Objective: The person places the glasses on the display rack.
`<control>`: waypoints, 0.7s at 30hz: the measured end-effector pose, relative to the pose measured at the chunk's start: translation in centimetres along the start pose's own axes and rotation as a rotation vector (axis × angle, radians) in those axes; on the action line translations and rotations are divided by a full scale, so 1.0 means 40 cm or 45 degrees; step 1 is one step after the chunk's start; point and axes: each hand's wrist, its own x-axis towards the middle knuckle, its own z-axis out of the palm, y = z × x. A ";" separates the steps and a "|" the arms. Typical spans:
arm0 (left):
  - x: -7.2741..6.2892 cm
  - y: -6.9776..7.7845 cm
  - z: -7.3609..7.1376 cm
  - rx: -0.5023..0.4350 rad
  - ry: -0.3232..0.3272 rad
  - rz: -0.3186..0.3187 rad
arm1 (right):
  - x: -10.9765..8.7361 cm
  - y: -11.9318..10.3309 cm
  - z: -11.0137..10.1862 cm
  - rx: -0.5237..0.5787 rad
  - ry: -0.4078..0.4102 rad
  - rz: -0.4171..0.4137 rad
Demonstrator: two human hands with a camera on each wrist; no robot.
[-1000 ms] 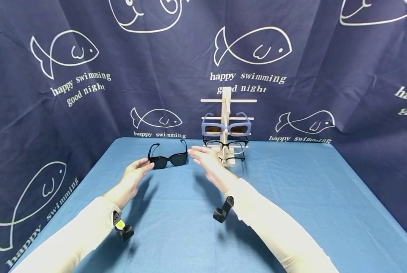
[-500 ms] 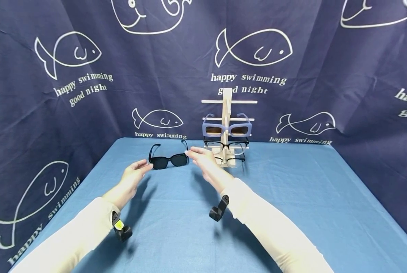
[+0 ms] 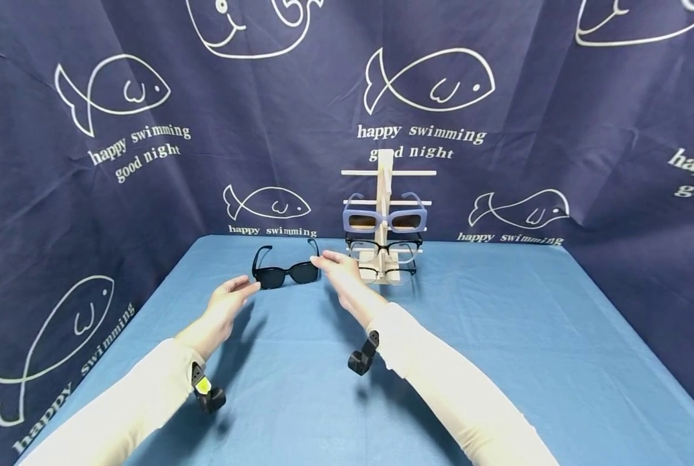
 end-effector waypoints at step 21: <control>0.044 -0.008 -0.005 -0.032 0.041 -0.010 | 0.051 0.038 0.069 0.074 0.168 -0.104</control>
